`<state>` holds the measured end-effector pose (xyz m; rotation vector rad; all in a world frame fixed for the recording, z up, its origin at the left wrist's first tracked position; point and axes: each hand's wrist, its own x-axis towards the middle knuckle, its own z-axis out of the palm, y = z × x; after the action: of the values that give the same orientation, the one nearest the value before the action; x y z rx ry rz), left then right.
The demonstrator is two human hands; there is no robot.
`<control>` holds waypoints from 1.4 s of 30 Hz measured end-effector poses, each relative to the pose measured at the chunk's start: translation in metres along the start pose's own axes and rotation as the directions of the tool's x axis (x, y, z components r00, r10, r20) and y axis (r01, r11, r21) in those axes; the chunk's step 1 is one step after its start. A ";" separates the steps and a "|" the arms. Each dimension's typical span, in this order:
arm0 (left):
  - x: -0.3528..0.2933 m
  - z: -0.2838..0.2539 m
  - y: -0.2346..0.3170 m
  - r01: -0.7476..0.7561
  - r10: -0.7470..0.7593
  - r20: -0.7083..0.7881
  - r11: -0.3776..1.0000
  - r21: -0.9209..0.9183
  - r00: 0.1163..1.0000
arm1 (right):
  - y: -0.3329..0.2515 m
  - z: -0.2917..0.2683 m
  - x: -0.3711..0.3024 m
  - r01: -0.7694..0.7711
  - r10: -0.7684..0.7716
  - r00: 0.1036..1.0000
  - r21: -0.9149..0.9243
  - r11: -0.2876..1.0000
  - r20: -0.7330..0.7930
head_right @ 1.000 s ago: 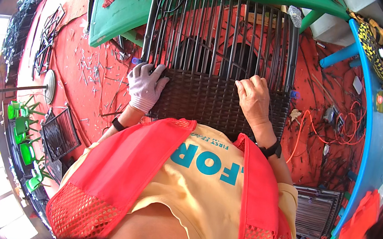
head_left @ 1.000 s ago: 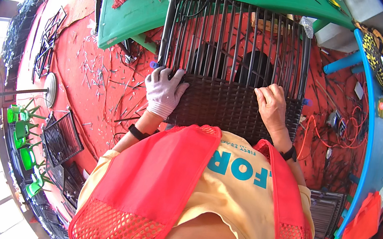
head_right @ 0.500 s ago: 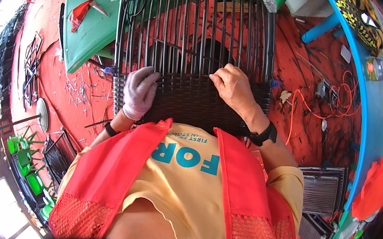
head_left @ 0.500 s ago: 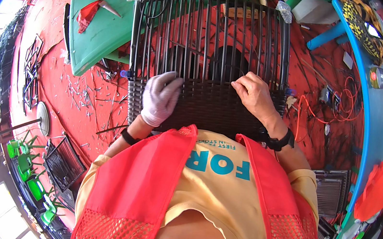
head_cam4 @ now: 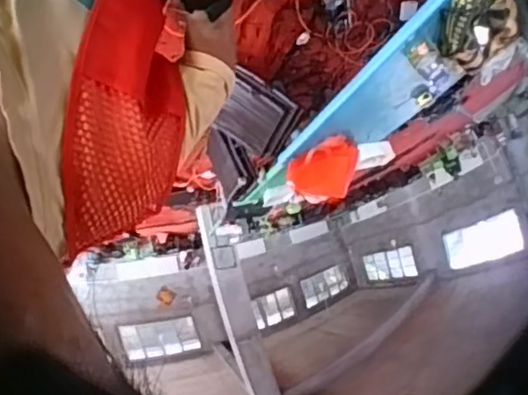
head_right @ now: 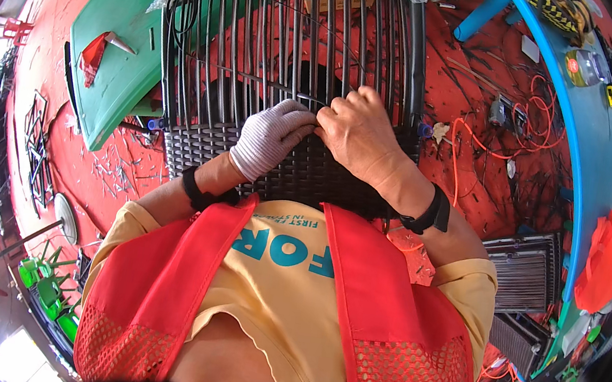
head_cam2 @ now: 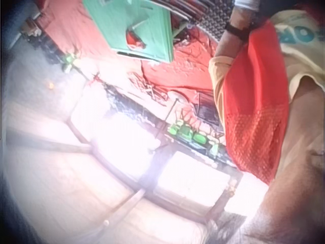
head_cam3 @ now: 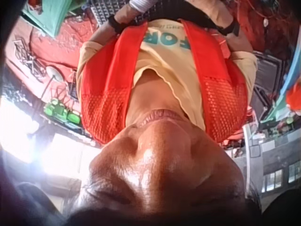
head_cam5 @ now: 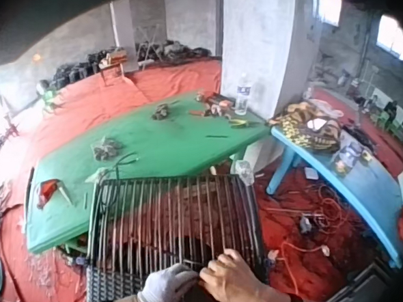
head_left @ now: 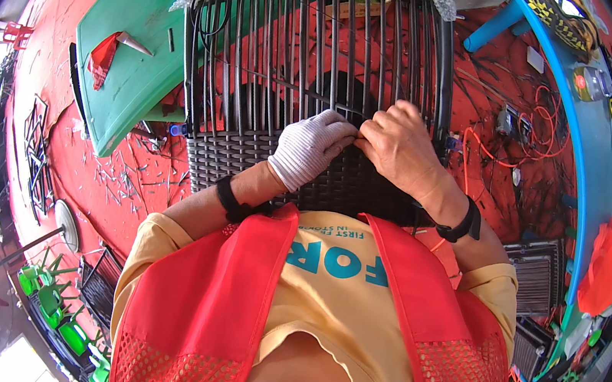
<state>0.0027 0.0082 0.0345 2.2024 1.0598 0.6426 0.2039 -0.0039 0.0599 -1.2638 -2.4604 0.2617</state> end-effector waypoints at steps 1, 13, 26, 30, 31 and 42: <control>0.001 0.001 0.001 0.010 -0.010 0.017 1.000 -0.004 1.000 | 0.003 -0.003 -0.003 0.013 -0.013 1.000 -0.113 0.993 0.002; -0.012 0.011 -0.010 0.075 -0.089 -0.170 0.993 -0.086 0.981 | 0.157 -0.175 -0.006 -0.119 0.051 0.989 -0.550 0.827 -0.137; -0.018 0.017 -0.029 0.214 -0.330 -0.350 0.919 -0.332 0.877 | 0.000 -0.039 -0.009 -0.201 0.316 0.821 0.278 0.939 -0.476; -0.019 0.016 -0.031 0.208 -0.345 -0.360 0.906 -0.369 0.867 | 0.008 0.019 -0.046 -0.457 0.548 0.637 0.307 0.835 -0.541; -0.020 0.016 -0.031 0.199 -0.339 -0.366 0.908 -0.368 0.867 | 0.012 0.026 -0.052 -0.489 0.630 0.602 0.398 0.776 -0.491; -0.031 0.004 -0.021 0.124 -0.262 -0.413 0.936 -0.331 0.872 | 0.045 0.047 -0.061 -0.682 0.824 0.566 0.554 0.478 -0.016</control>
<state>-0.0232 -0.0071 0.0122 1.6955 1.2987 1.1770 0.2513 -0.0270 -0.0114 -1.9019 -1.2731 0.8178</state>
